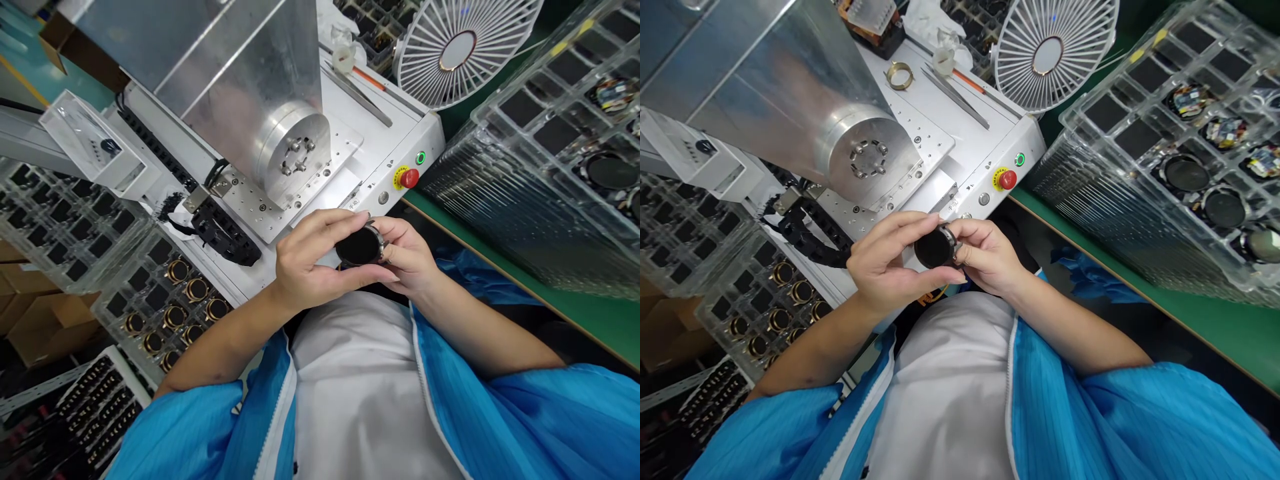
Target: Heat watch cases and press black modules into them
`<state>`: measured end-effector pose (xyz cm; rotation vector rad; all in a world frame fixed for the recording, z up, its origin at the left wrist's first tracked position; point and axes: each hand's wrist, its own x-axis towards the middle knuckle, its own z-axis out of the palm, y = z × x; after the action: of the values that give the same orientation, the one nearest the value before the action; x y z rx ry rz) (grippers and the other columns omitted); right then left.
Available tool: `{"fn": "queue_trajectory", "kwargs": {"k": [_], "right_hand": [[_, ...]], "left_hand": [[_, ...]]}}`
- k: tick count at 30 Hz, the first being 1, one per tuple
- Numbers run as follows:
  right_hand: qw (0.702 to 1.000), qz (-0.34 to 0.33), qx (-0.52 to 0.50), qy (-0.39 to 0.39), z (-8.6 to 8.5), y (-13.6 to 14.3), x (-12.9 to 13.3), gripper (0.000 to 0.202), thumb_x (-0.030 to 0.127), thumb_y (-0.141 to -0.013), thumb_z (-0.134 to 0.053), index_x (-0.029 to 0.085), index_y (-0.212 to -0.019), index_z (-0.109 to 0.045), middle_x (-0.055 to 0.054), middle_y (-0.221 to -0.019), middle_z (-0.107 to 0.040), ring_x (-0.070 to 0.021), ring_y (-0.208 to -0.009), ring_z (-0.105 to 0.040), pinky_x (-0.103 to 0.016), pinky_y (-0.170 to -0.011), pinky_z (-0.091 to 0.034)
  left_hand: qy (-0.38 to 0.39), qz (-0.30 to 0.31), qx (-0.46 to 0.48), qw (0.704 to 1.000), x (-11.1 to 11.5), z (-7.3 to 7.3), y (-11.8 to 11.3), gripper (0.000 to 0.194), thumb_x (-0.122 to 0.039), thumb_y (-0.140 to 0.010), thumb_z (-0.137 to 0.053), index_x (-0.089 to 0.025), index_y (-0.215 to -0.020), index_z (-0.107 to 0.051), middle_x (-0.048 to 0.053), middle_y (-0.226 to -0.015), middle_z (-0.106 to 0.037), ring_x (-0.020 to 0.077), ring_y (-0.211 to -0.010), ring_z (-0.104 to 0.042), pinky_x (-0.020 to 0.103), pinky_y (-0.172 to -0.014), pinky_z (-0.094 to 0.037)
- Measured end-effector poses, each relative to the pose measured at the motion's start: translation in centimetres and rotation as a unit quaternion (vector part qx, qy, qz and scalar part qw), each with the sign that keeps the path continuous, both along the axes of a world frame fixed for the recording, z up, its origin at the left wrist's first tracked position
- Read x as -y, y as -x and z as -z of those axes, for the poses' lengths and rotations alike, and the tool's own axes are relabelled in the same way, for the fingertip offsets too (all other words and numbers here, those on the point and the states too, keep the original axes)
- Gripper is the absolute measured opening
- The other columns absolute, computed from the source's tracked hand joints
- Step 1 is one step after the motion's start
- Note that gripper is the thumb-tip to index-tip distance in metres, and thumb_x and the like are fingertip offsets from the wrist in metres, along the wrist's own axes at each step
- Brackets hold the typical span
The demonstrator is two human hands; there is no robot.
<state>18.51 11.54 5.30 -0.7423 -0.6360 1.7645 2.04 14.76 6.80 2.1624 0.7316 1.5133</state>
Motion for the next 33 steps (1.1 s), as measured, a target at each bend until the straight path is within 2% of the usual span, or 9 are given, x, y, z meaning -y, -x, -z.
{"fn": "queue_trajectory", "kwargs": {"k": [4, 7, 9, 12, 15, 17, 20, 25, 33], "right_hand": [[0.999, 0.01, 0.038, -0.027, -0.4, -0.2, -0.4, 0.036, 0.047, -0.069, -0.098, 0.021, -0.073, -0.073, 0.003, -0.059, -0.065, -0.0095, -0.044, -0.05, -0.022, -0.042, -0.043], [0.993, 0.022, 0.099, -0.055, -1.0, -0.7, -0.8, 0.034, 0.047, -0.075, -0.095, 0.021, -0.077, -0.073, 0.002, -0.064, -0.068, -0.0106, -0.048, -0.055, -0.023, -0.044, -0.046], [0.989, 0.034, 0.127, -0.07, -1.7, -1.1, -1.2, 0.035, 0.042, -0.072, -0.098, 0.021, -0.077, -0.071, 0.002, -0.067, -0.067, -0.0115, -0.054, -0.059, -0.023, -0.049, -0.051], [0.987, 0.042, 0.148, -0.056, -3.0, -1.7, -1.5, 0.045, 0.031, -0.06, -0.105, 0.021, -0.081, -0.066, 0.004, -0.071, -0.066, -0.0114, -0.059, -0.062, -0.021, -0.05, -0.053], [0.988, -0.044, 0.145, -0.03, -4.0, -2.0, -1.5, 0.039, 0.038, -0.072, -0.099, 0.019, -0.086, -0.068, 0.002, -0.072, -0.07, -0.0111, -0.055, -0.064, -0.02, -0.045, -0.052], [0.987, -0.106, 0.12, -0.029, -4.5, -1.9, -1.4, 0.035, 0.043, -0.081, -0.092, 0.016, -0.086, -0.07, 0.0, -0.069, -0.072, -0.0108, -0.051, -0.064, -0.02, -0.045, -0.053], [0.989, -0.111, 0.09, -0.027, -5.1, -1.5, -1.2, 0.037, 0.04, -0.077, -0.095, 0.015, -0.079, -0.068, -0.001, -0.067, -0.074, -0.0102, -0.048, -0.064, -0.018, -0.045, -0.054], [0.988, -0.08, 0.132, 0.0, -6.6, -1.2, -1.3, 0.041, 0.032, -0.066, -0.101, 0.016, -0.069, -0.064, 0.001, -0.057, -0.071, -0.0095, -0.04, -0.06, -0.017, -0.038, -0.048], [0.981, -0.073, 0.175, 0.033, -7.2, -1.3, -1.3, 0.046, 0.038, -0.063, -0.102, 0.017, -0.068, -0.062, 0.003, -0.05, -0.067, -0.0094, -0.036, -0.056, -0.016, -0.033, -0.043]], "left_hand": [[-0.008, 0.022, -0.001, 1.0, -0.3, 0.2, 0.2, 0.067, -0.045, -0.064, -0.097, -0.017, -0.121, -0.076, 0.01, -0.11, -0.085, 0.0188, -0.097, -0.082, 0.027, -0.088, -0.064], [0.017, 0.039, 0.006, 0.999, -0.3, 0.5, 0.2, 0.069, -0.037, -0.065, -0.098, -0.019, -0.128, -0.074, 0.011, -0.12, -0.084, 0.0225, -0.11, -0.081, 0.031, -0.097, -0.065], [0.055, 0.069, 0.029, 0.996, -0.2, 0.7, 0.2, 0.072, -0.031, -0.067, -0.097, -0.021, -0.134, -0.071, 0.012, -0.128, -0.081, 0.0251, -0.119, -0.079, 0.035, -0.105, -0.065], [0.122, 0.151, 0.092, 0.977, -0.2, 0.7, 0.3, 0.07, -0.026, -0.074, -0.094, -0.026, -0.139, -0.068, 0.01, -0.138, -0.077, 0.027, -0.126, -0.076, 0.042, -0.111, -0.064], [0.177, 0.216, 0.137, 0.95, -0.2, 0.3, 0.4, 0.063, -0.026, -0.079, -0.091, -0.031, -0.138, -0.068, 0.007, -0.141, -0.075, 0.0272, -0.13, -0.074, 0.045, -0.111, -0.065], [0.204, 0.235, 0.146, 0.939, -0.2, 0.2, 0.6, 0.062, -0.027, -0.08, -0.091, -0.033, -0.137, -0.068, 0.005, -0.142, -0.075, 0.0277, -0.131, -0.073, 0.047, -0.111, -0.065], [0.224, 0.228, 0.139, 0.937, -0.3, 0.2, 1.0, 0.063, -0.028, -0.079, -0.092, -0.034, -0.137, -0.07, 0.005, -0.14, -0.076, 0.0301, -0.129, -0.074, 0.049, -0.111, -0.065], [0.211, 0.189, 0.119, 0.952, -0.5, 0.8, 1.4, 0.071, -0.035, -0.076, -0.095, -0.031, -0.142, -0.07, 0.008, -0.14, -0.076, 0.0339, -0.125, -0.075, 0.05, -0.11, -0.066], [0.216, 0.171, 0.128, 0.953, -0.3, 0.8, 1.4, 0.067, -0.035, -0.074, -0.096, -0.035, -0.137, -0.073, 0.005, -0.136, -0.078, 0.0341, -0.122, -0.077, 0.054, -0.109, -0.066]]}}
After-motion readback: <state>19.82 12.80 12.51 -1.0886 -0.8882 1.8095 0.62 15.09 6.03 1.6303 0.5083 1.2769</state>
